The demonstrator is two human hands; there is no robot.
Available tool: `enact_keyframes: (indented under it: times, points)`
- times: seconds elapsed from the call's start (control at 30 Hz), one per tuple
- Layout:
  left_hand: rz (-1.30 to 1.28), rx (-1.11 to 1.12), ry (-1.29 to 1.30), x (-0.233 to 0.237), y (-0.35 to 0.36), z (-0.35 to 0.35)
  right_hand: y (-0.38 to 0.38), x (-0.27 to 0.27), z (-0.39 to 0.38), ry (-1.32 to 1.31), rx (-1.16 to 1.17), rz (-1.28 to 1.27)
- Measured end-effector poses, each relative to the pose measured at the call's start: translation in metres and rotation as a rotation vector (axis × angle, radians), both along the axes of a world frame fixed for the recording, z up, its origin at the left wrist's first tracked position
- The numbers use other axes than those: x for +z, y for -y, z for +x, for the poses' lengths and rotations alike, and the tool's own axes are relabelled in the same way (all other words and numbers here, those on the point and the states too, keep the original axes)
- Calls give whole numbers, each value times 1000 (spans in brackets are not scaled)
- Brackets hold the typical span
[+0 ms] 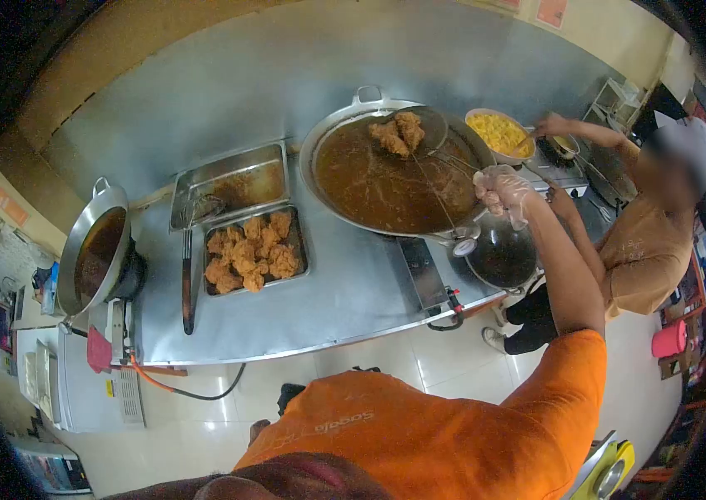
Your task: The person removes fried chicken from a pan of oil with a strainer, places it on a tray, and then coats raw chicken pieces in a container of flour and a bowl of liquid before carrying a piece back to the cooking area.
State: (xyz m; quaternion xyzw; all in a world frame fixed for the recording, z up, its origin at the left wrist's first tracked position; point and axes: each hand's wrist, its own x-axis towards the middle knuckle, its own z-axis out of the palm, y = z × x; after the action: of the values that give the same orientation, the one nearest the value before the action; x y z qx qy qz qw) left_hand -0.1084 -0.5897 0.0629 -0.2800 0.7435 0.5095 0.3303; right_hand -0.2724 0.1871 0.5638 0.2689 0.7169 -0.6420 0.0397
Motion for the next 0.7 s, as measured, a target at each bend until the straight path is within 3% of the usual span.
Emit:
enact_keyframes:
  times: [0.23, 0.4, 0.47, 0.63, 0.7]
  points:
    - [-39, -29, -26, 2, -1, 1, -25, 13, 6, 45, 88, 154]
    - [-118, -115, -79, -19, 7, 34, -94, -2, -4, 95, 157, 285]
    - [-208, -252, -154, -36, 14, 53, -80, 6, 4, 52, 161, 408]
    - [-624, -955, -608, -56, 19, 89, -52, 21, 21, 10, 93, 280]
    - [-581, -1082, -498, -60, 18, 93, -70, 11, 23, 59, 186, 251]
